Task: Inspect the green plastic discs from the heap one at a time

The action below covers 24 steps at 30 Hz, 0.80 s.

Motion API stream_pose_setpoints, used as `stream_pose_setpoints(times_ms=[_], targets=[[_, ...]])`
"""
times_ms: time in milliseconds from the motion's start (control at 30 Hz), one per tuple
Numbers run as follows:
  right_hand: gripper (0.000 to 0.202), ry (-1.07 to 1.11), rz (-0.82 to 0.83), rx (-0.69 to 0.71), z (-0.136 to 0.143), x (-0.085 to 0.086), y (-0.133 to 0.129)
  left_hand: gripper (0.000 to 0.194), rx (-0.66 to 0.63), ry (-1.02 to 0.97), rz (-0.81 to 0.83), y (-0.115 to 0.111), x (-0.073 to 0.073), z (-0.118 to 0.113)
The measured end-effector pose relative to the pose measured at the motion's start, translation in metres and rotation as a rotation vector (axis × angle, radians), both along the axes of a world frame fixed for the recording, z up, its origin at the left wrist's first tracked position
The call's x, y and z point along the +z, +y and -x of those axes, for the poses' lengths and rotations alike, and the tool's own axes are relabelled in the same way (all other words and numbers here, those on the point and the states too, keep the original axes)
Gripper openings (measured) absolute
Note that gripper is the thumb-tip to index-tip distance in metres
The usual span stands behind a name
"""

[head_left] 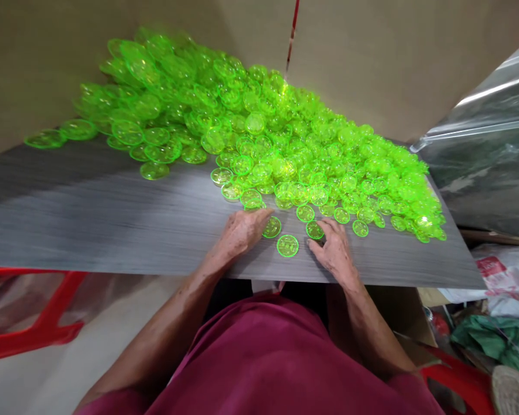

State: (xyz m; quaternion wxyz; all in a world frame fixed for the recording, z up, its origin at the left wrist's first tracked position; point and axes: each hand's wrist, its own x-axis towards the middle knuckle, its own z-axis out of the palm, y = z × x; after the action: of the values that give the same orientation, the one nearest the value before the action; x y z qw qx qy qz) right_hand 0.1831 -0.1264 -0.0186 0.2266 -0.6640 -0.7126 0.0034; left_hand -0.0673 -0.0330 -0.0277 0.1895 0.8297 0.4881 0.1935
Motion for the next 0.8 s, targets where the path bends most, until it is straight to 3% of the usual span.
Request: stream_pose_setpoints(times_ms=[167,333,500,667,800], targets=[[0.039,0.070,-0.029,0.025,-0.002,-0.010,0.004,0.032,-0.059,-0.035,-0.129,-0.002,-0.002,0.009],[0.054,0.201,-0.094,0.058,-0.003,-0.010,-0.001,0.027,-0.183,-0.067,-0.331,-0.030,0.004,0.005],[0.058,0.275,-0.082,0.062,-0.005,-0.012,-0.004,0.043,-0.258,0.127,-0.269,-0.057,0.011,-0.016],[0.051,0.267,-0.119,0.075,-0.009,-0.012,-0.005,0.039,-0.245,0.205,-0.227,-0.055,0.014,-0.026],[0.055,0.198,-0.131,0.072,-0.018,-0.002,-0.007,0.040,-0.264,0.119,-0.198,-0.054,0.008,-0.024]])
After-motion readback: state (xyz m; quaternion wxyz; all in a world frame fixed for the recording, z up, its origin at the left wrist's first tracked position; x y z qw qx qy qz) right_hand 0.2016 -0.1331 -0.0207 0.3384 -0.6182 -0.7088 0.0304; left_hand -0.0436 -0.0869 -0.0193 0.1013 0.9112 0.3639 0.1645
